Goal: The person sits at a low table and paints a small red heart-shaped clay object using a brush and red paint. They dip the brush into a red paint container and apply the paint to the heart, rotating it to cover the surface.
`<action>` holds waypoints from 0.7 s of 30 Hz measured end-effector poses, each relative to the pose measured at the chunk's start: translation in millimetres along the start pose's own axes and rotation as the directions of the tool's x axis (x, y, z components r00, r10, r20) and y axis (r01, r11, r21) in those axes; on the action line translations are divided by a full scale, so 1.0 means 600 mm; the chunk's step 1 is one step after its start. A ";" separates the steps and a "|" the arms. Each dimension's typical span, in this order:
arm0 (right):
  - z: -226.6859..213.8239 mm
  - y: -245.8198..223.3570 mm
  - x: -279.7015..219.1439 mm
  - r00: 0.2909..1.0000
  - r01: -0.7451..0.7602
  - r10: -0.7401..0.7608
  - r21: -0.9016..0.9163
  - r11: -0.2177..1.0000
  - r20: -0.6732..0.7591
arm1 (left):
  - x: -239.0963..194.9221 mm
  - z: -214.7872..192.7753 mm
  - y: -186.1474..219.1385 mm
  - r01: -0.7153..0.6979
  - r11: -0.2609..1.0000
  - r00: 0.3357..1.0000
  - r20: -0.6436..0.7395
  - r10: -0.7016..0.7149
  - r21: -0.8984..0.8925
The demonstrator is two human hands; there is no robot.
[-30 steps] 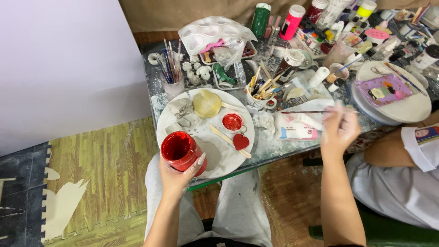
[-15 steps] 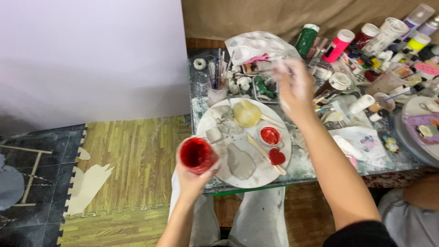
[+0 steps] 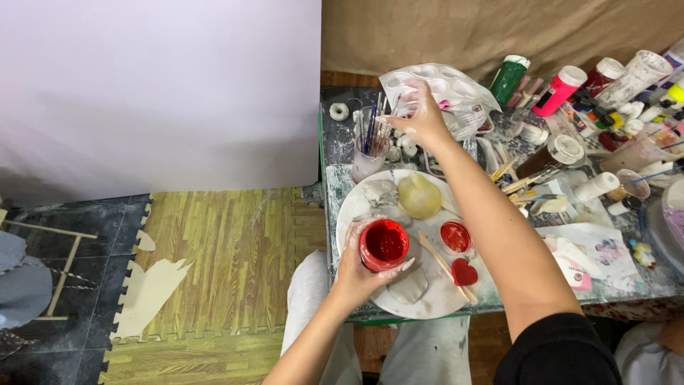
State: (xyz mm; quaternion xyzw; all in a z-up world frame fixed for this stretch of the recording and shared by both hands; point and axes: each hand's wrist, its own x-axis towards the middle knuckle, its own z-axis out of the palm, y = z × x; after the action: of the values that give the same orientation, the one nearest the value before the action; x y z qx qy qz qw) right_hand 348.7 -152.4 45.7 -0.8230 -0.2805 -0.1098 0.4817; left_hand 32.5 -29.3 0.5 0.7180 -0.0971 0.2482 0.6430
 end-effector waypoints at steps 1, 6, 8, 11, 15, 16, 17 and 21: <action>0.003 0.007 0.008 0.991 -0.107 0.099 0.085 0.991 0.089 | -0.001 -0.004 -0.006 -0.001 1.000 1.000 0.015 0.000 0.012; 0.010 0.011 0.038 0.960 -0.165 0.135 0.107 0.980 0.244 | 0.001 -0.024 -0.032 -0.005 0.975 0.999 -0.053 -0.006 -0.222; 0.012 -0.001 0.045 0.947 -0.214 0.178 0.111 0.971 0.266 | 0.009 -0.031 -0.036 -0.021 0.991 0.999 -0.044 0.015 -0.131; 0.010 -0.014 0.031 0.944 -0.253 0.232 0.063 0.965 0.237 | 0.004 -0.031 -0.031 0.024 0.999 1.000 0.007 -0.024 0.028; -0.005 -0.035 0.043 0.967 -0.144 0.099 0.185 0.972 0.236 | 0.021 -0.027 -0.017 0.052 0.997 0.999 0.009 -0.053 0.048; -0.010 -0.037 0.043 0.974 -0.118 0.081 0.173 0.978 0.211 | 0.019 -0.026 -0.011 0.067 0.997 0.998 0.005 -0.068 0.044; -0.015 -0.039 0.040 0.981 -0.092 0.062 0.160 0.983 0.185 | 0.015 -0.026 -0.003 0.019 0.999 1.000 0.005 -0.019 0.047; -0.031 -0.055 0.053 0.983 -0.108 0.093 0.093 0.990 0.156 | 0.024 -0.057 0.015 -0.151 0.988 0.985 -0.090 0.150 -0.004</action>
State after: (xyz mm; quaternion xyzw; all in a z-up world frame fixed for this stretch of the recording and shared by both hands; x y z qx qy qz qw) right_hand 357.8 -144.6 93.7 -0.8166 -0.2795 -0.0080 0.5049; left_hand 32.5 5.3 17.0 0.6932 -0.1238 0.3274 0.6300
